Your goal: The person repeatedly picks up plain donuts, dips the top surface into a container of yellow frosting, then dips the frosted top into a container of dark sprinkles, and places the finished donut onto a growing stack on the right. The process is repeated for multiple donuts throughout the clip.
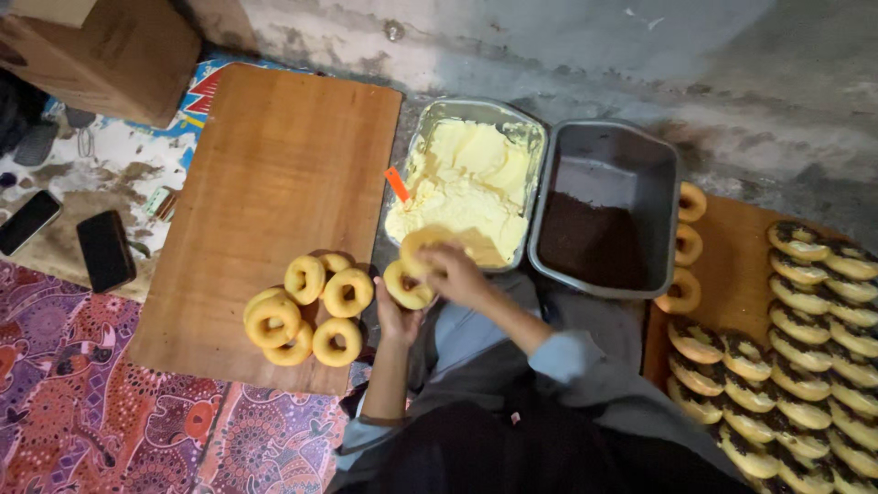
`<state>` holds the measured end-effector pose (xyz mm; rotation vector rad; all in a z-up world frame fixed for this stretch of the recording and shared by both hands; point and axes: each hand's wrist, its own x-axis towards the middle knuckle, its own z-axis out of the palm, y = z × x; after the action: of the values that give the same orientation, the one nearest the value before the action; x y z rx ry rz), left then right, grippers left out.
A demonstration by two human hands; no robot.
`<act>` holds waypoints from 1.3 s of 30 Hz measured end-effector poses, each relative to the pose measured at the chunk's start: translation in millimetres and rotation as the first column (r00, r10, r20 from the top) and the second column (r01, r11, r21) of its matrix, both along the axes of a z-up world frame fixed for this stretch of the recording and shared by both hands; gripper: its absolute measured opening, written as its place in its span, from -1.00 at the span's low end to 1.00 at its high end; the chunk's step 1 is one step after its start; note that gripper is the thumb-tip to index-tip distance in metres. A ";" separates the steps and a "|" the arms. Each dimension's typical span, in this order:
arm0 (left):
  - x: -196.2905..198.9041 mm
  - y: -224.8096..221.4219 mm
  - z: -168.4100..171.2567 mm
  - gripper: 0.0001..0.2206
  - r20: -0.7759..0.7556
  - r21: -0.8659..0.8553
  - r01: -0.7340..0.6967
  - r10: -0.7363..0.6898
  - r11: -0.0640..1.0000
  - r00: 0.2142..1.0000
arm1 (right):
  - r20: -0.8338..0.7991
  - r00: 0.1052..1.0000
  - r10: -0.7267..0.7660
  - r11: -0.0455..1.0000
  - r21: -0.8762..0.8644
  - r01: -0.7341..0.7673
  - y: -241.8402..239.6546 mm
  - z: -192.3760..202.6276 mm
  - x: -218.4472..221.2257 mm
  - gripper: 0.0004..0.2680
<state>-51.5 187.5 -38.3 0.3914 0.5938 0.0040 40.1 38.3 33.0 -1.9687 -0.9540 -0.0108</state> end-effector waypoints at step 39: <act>8.0 -76.4 48.4 -0.42 0.137 0.023 0.287 -0.287 0.958 0.948 | 0.120 0.985 -0.127 0.991 -0.022 0.130 -125.2 79.6 -51.2 -0.69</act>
<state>-43.5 111.0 10.1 0.4739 0.3949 -0.2458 -11.1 -86.9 112.6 -2.0734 -0.9055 -0.1897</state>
